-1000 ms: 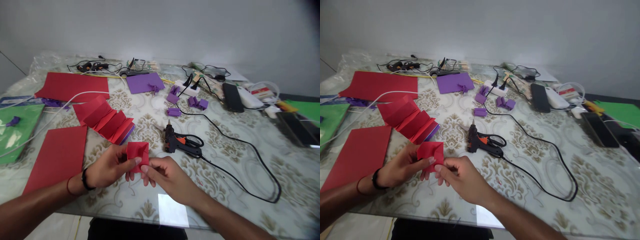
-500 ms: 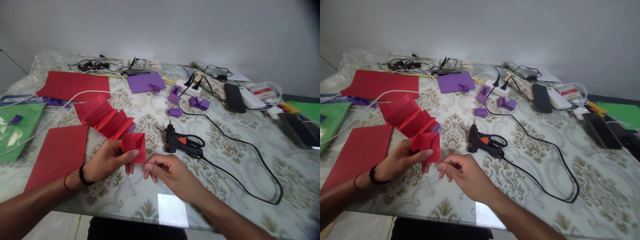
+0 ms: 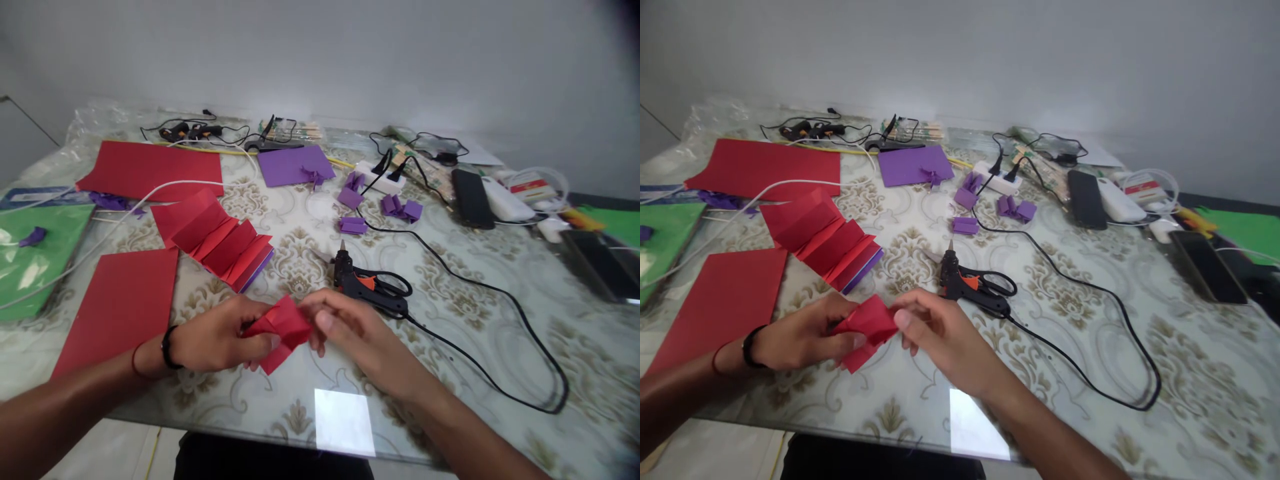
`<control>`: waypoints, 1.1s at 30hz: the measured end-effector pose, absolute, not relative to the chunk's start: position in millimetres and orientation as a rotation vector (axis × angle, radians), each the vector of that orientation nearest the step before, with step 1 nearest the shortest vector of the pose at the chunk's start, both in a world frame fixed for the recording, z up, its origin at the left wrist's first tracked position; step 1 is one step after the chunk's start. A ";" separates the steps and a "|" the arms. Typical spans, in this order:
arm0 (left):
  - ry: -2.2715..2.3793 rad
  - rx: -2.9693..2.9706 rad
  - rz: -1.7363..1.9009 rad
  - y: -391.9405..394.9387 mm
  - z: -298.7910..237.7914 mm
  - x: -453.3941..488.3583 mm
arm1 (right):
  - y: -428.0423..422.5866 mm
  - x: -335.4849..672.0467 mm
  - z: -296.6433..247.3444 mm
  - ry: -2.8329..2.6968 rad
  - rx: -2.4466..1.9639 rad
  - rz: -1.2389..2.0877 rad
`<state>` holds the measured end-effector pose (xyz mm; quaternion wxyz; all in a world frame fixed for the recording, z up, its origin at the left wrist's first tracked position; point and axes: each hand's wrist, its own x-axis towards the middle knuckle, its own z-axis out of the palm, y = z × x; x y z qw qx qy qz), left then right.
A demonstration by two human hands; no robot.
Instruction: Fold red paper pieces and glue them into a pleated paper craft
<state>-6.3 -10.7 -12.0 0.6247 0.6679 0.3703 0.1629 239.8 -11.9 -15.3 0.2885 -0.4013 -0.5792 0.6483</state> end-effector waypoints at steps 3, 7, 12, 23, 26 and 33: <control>0.816 1.573 0.348 -8.3 -12.1 -4.6 | -12.9 236.6 -13.4 -1.497 -1.104 1.909; 0.878 1.552 0.384 -7.2 -14.8 -1.2 | -15.9 234.5 -16.5 -1.531 -1.177 1.907; 0.913 1.591 0.376 -8.6 -15.8 0.0 | -18.2 232.3 -20.5 -1.604 -1.212 1.824; 1.136 2.256 0.509 -14.9 -42.9 5.4 | 0.6 273.0 -0.9 -2.070 -1.473 0.810; 1.134 2.488 0.609 -17.4 -48.0 5.9 | 16.1 311.0 -2.2 -2.160 -1.623 0.362; 0.909 2.662 0.609 -17.9 -42.4 3.4 | 21.6 339.1 -33.3 -2.425 -1.654 0.330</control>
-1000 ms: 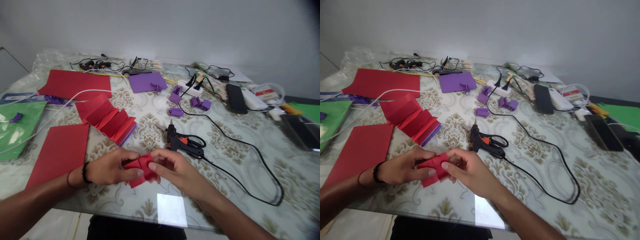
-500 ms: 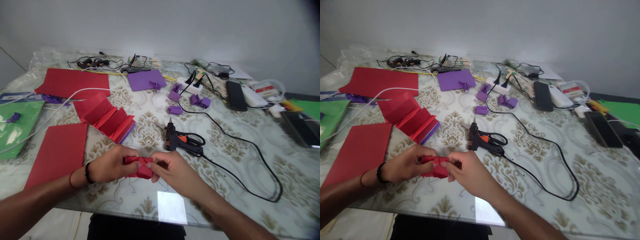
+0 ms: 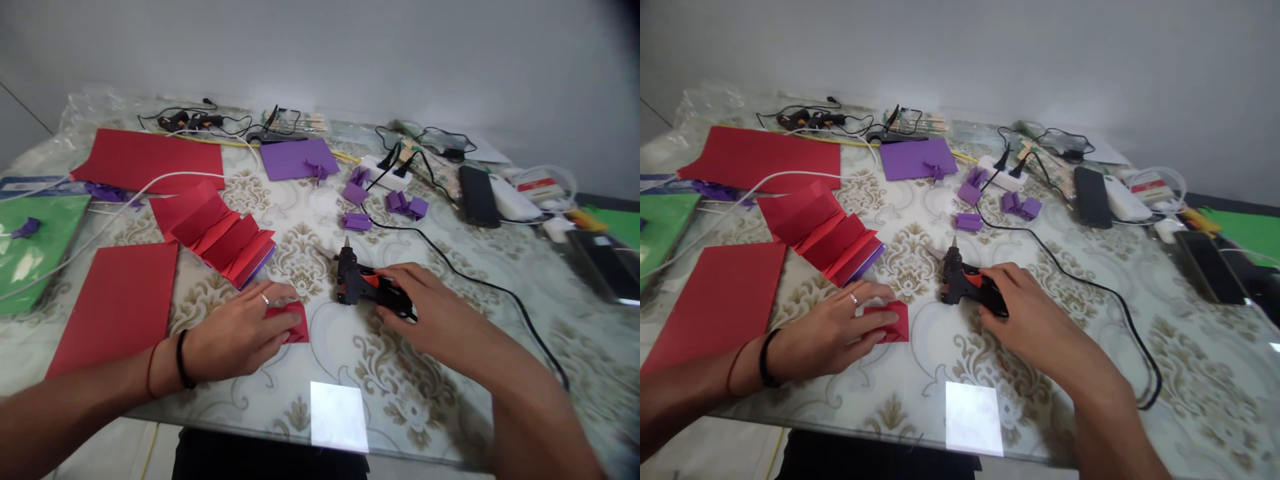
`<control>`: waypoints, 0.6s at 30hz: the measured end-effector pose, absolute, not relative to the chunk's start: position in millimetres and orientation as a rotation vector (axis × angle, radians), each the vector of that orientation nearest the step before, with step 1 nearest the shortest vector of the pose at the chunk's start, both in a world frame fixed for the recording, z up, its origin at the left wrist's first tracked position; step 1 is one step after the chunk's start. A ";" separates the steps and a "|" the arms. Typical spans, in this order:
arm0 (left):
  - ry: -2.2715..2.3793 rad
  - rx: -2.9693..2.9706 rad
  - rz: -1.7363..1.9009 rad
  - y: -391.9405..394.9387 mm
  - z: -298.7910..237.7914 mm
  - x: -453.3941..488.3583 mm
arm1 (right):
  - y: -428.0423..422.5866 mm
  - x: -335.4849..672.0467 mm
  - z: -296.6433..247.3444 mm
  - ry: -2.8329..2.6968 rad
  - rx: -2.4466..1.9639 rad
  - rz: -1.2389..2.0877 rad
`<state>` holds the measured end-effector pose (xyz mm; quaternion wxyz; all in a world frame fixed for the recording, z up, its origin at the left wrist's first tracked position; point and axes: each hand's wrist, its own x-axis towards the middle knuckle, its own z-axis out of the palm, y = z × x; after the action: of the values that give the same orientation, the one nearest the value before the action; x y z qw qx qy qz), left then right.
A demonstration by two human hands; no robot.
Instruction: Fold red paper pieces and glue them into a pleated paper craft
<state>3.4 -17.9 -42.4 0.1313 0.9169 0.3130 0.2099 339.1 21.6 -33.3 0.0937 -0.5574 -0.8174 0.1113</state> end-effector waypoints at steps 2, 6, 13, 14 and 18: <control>0.854 2.662 0.536 -16.8 -40.7 2.2 | 22.1 333.0 -36.8 -2.408 -1.678 0.367; 0.829 2.676 0.396 -15.3 -37.9 0.9 | 26.2 322.9 -39.8 -2.387 -1.632 0.410; 0.752 2.622 0.348 -10.4 -32.6 -3.9 | 18.1 337.8 -18.6 -2.243 -1.589 0.496; 0.728 2.604 0.336 -9.3 -32.2 -5.1 | 15.8 340.8 -13.6 -2.278 -1.507 0.648; 0.698 2.573 0.363 -8.4 -31.2 -8.4 | 7.9 340.8 -2.1 -2.288 -1.199 0.873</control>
<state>-8.4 -8.4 -31.2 0.2234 0.9322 0.2528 0.1315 340.8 7.9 -2.1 0.2059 -0.4302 -0.8211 0.3135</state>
